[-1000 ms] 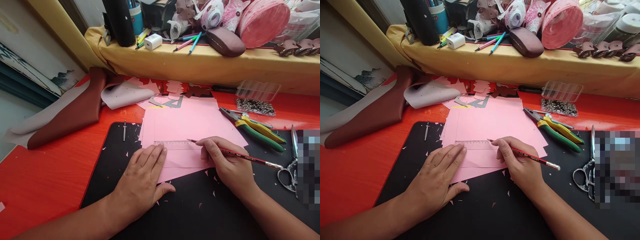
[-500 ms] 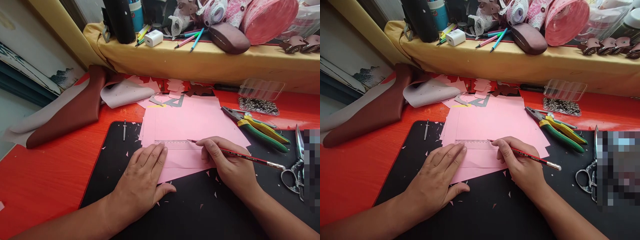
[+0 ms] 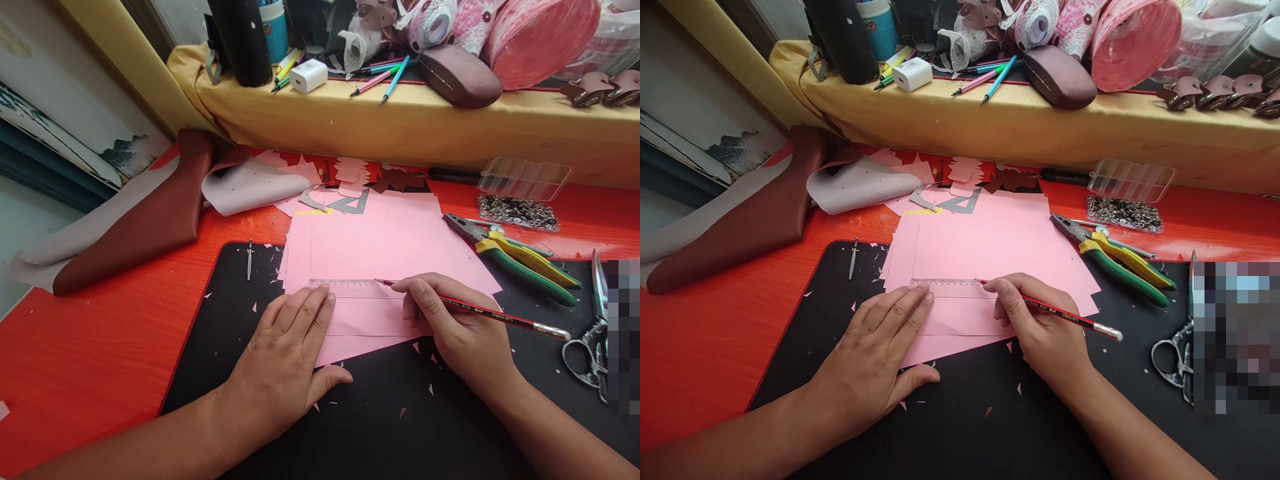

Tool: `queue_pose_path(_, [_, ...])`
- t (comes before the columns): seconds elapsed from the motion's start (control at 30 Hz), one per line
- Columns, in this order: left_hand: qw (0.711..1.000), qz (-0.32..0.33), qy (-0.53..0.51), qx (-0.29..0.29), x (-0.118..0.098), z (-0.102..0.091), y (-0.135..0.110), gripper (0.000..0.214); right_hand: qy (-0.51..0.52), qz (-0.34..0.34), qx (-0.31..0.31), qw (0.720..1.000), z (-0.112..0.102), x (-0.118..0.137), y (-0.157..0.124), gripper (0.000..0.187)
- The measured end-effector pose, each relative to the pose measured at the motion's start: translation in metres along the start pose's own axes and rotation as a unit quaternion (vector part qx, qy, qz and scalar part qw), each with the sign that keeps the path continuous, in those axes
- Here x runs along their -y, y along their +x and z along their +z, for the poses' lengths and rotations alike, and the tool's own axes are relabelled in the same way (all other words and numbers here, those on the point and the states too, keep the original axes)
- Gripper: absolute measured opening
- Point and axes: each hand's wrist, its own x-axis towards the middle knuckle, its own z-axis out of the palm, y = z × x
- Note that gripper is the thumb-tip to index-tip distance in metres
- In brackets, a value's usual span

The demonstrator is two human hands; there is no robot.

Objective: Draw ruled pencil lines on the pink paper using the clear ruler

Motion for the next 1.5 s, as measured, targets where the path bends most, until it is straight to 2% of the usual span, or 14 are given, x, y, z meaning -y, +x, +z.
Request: queue_pose_path(1.5, [1.0, -0.003, 0.003, -0.002, -0.0008, 0.0001, 0.0007, 0.079, 0.012, -0.018, -0.002, 1.0, -0.0006, -0.0019, -0.0012, 0.041])
